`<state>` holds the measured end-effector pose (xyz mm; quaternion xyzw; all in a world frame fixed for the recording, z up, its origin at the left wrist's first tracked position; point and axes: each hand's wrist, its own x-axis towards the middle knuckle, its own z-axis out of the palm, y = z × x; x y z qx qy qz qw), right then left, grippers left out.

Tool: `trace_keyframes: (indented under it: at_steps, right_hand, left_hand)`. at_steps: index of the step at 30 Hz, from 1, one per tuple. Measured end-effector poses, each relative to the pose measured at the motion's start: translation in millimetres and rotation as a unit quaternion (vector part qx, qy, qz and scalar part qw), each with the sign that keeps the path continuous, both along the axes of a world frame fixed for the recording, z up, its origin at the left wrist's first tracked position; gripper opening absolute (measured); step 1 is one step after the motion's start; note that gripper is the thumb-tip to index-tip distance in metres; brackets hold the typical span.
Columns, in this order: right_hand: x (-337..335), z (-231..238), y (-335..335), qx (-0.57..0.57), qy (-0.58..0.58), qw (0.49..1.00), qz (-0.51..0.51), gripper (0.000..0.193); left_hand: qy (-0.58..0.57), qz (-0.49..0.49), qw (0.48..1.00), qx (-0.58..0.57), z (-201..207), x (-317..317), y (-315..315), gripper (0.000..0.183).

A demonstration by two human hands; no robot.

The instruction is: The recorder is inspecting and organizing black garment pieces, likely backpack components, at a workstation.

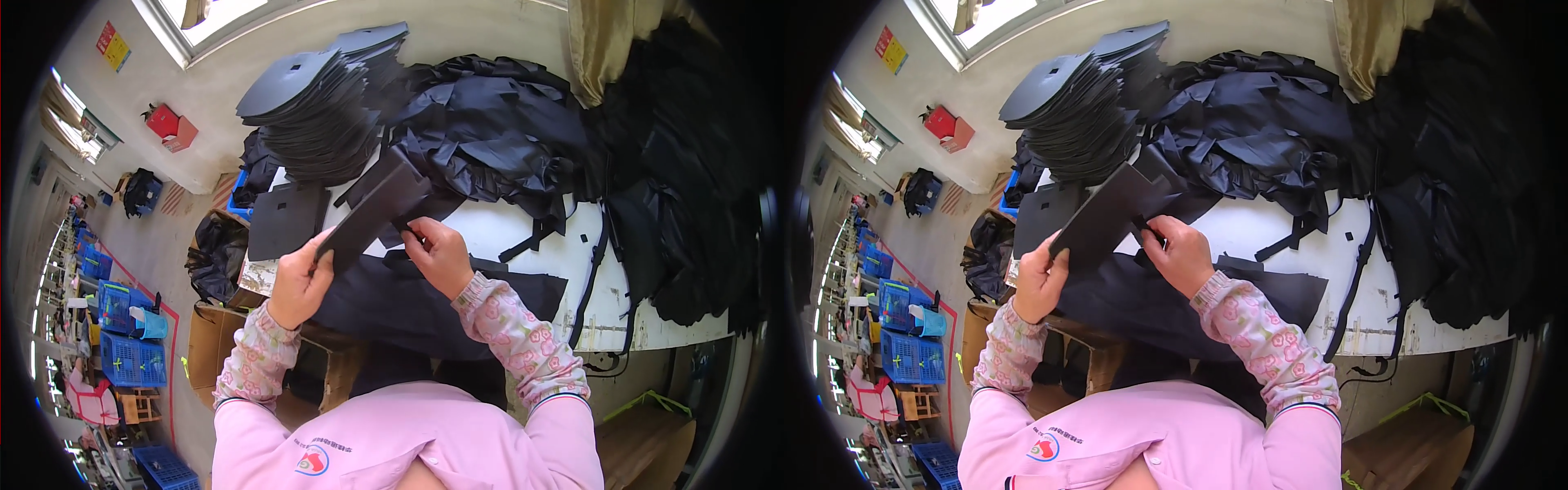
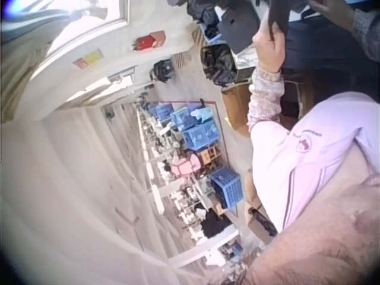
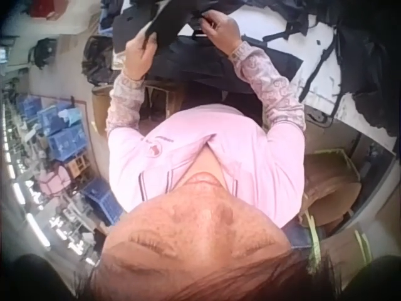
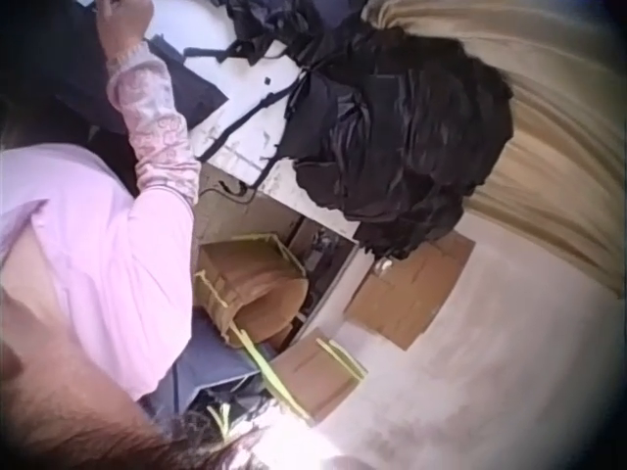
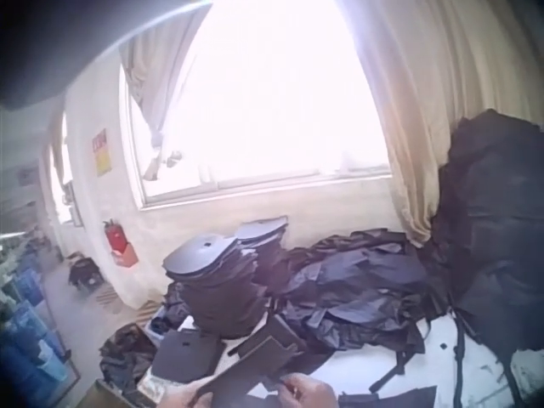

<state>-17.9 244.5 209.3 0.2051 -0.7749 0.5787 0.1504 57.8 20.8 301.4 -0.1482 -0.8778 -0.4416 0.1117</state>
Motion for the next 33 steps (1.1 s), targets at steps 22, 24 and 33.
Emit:
trace_keyframes:
  at_steps: [22,24,33]
  right_hand:
    - [8,-27,50,0.117,0.075,0.990,-0.004,0.011]
    - [8,-32,46,-0.018,-0.016,0.997,0.075,0.013]
    - [5,-21,69,-0.089,-0.339,0.842,0.410,0.033]
  left_hand:
    - [-0.030,-0.306,0.948,-0.076,3,-6,8,0.040]
    - [-0.094,-0.427,0.894,-0.102,7,-8,11,0.052]
    - [0.075,-0.089,0.993,0.008,-52,-23,77,0.022]
